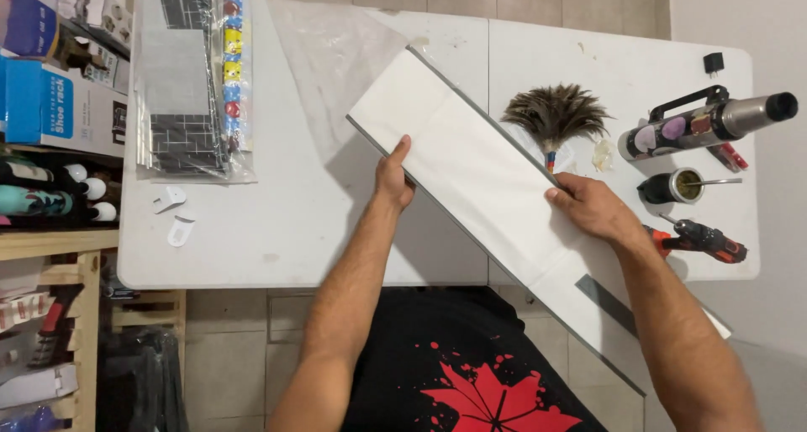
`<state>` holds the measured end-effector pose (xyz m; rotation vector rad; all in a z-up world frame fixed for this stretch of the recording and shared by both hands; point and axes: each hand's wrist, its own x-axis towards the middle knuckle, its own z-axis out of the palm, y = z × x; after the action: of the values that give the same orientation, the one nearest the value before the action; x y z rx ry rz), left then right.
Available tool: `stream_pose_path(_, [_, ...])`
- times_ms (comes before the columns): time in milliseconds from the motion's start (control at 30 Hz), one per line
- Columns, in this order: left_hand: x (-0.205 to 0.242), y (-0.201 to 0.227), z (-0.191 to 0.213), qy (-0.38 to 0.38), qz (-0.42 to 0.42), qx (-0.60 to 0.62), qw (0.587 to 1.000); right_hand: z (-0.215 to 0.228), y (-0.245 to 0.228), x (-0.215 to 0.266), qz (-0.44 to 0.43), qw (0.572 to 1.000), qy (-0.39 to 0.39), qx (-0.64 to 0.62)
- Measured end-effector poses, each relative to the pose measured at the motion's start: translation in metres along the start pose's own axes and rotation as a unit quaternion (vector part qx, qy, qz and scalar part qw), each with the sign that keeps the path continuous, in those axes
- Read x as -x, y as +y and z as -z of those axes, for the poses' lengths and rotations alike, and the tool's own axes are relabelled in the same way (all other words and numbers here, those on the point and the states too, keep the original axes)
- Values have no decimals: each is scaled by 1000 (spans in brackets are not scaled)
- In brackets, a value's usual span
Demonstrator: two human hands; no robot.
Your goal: Unboxing light bulbs and removing a shelf organizer from its plastic packaging to organize a workspace.
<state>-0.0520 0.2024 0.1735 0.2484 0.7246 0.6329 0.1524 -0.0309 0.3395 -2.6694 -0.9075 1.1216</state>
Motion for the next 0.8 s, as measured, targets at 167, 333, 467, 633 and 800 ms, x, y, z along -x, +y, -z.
stream_pose_path(167, [32,-57,3,-23,55,37,998,11,-38,19,-2,999,29,44])
stream_pose_path(333, [99,-74,-4,-151,216,-62,963,36,-51,33,2,992,61,108])
stream_pose_path(467, [139,21,-60,-430,135,-514,730,91,-83,69,34,944,29,326])
stream_pose_path(633, [104,89,-145,-293,-514,-630,503,143,-135,120,29,870,10,492])
stream_pose_path(800, [137,107,-222,-385,-122,-709,578,172,-192,164,163,739,86,648])
